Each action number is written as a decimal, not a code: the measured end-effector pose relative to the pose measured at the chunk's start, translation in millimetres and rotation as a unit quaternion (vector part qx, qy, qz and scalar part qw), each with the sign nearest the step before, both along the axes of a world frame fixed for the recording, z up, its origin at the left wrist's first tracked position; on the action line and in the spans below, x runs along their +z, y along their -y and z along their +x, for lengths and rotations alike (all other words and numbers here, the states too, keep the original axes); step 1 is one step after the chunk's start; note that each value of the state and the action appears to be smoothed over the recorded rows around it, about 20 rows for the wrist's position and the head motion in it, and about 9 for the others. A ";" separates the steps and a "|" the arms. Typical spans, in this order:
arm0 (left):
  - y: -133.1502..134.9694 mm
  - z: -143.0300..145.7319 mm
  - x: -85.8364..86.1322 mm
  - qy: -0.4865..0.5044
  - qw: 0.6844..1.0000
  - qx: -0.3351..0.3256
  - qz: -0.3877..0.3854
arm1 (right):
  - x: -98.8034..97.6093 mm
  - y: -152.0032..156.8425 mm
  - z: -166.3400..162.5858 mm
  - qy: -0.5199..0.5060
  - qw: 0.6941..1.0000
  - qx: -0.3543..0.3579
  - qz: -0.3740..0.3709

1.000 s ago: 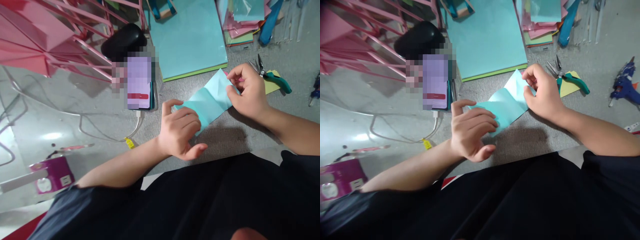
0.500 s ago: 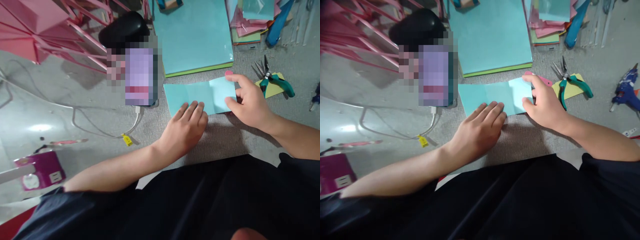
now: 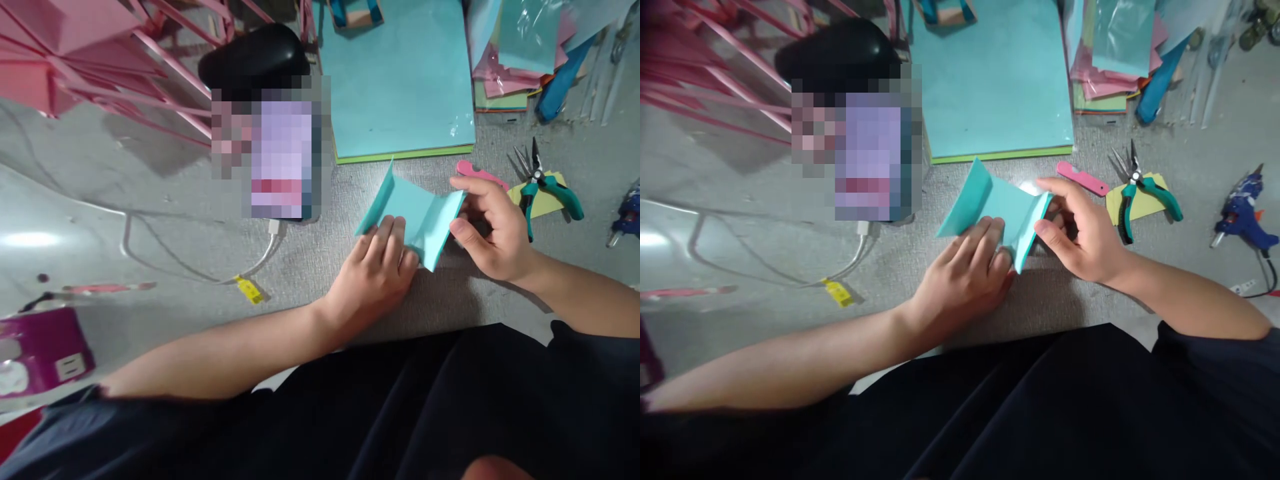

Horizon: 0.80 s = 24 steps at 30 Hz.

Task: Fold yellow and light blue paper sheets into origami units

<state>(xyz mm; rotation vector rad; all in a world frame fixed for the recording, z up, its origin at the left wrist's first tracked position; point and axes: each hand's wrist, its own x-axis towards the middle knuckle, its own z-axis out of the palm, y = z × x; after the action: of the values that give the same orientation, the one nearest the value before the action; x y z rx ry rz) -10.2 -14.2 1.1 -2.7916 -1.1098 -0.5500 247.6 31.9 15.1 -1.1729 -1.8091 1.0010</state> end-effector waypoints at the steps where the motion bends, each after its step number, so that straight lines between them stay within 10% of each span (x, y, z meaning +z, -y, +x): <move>1: -3.2 0.1 -0.3 0.008 1.000 -0.006 -0.003 | -1.6 -0.3 0.7 -0.005 1.000 0.005 -0.002; 10: -27.7 -10.6 -10.1 0.084 0.995 -0.053 -0.025 | -7.9 -0.9 0.6 -0.039 0.999 0.019 0.006; 17: -28.1 -8.6 -2.6 0.080 0.995 -0.045 -0.024 | 4.5 -8.6 5.2 0.119 0.961 0.033 0.247; 24: -28.0 -7.4 1.5 0.082 0.995 -0.044 -0.030 | 4.4 -7.7 4.8 0.119 0.972 0.003 0.203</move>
<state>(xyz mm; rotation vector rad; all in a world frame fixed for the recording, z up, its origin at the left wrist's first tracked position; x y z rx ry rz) -17.6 13.8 2.5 -2.9025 -1.0505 -0.7795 252.4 39.5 19.5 -1.0619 -2.0817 0.4685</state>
